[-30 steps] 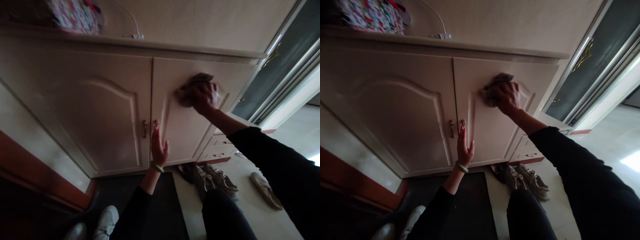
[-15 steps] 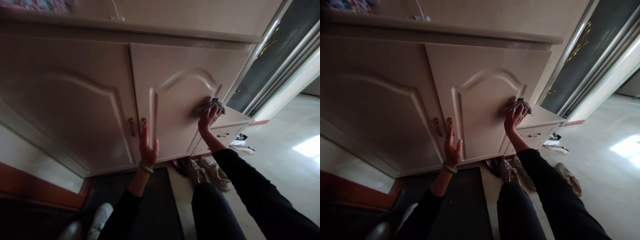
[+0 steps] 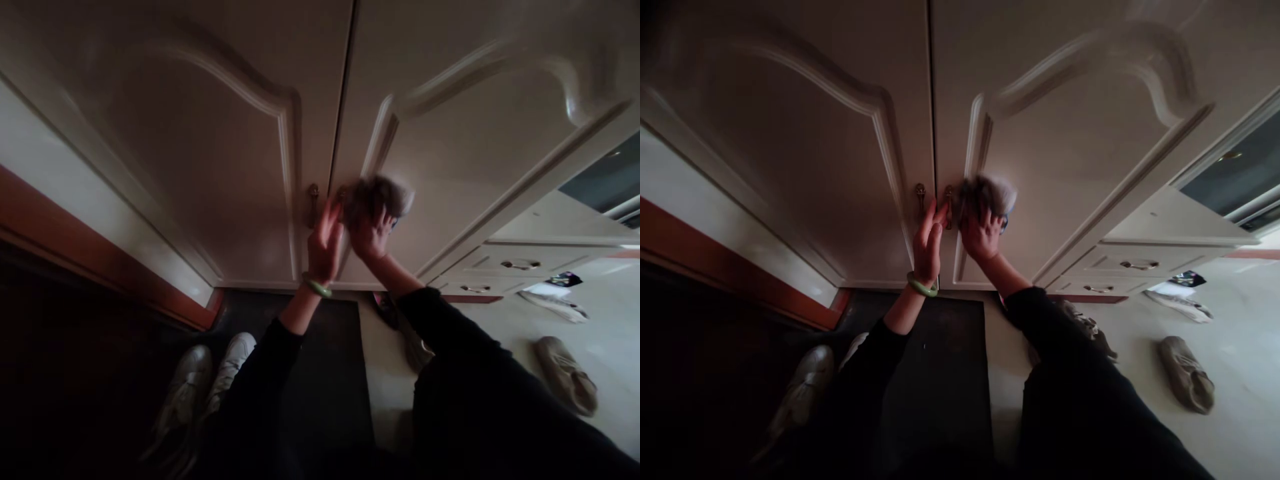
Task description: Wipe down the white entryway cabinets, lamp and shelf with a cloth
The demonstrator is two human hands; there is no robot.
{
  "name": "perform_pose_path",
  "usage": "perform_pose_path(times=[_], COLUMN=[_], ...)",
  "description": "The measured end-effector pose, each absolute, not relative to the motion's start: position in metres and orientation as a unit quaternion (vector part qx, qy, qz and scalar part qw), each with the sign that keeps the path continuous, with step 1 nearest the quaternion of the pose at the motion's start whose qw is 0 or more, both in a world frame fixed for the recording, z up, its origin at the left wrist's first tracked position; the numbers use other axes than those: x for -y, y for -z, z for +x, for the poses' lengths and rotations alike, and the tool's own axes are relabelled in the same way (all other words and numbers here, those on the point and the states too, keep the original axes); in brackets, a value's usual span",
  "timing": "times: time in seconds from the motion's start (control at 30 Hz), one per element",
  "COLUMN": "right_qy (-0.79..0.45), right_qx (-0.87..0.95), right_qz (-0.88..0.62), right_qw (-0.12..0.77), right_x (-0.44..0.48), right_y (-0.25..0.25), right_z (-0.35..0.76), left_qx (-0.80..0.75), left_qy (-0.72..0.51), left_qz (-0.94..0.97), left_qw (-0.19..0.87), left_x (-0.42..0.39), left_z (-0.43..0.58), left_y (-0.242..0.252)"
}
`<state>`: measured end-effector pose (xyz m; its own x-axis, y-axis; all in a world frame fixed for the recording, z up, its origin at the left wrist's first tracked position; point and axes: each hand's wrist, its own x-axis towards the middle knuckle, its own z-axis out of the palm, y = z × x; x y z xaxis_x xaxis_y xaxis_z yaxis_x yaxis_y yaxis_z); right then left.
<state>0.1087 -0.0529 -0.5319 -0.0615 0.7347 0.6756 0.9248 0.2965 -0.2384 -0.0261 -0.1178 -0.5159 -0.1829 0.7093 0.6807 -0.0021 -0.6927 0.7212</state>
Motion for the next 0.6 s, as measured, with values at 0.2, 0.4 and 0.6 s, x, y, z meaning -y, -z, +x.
perform_pose_path(times=[0.2, 0.4, 0.6], right_qy=[0.051, 0.195, 0.277], right_qx=[0.805, 0.737, 0.726], right_qz=[-0.539, -0.517, -0.459], right_qw=[0.243, 0.389, 0.432], right_x=[0.082, 0.051, 0.022], right_y=[0.614, 0.446, 0.392], right_z=[0.133, 0.123, 0.186], left_qx=[-0.318, -0.28, -0.296], left_qy=[-0.697, -0.717, -0.688], left_qz=[0.585, 0.581, 0.612], left_qw=[0.265, 0.267, 0.253], left_x=[0.119, 0.112, 0.106], left_z=[-0.029, -0.024, -0.027], left_y=[0.514, 0.514, 0.527])
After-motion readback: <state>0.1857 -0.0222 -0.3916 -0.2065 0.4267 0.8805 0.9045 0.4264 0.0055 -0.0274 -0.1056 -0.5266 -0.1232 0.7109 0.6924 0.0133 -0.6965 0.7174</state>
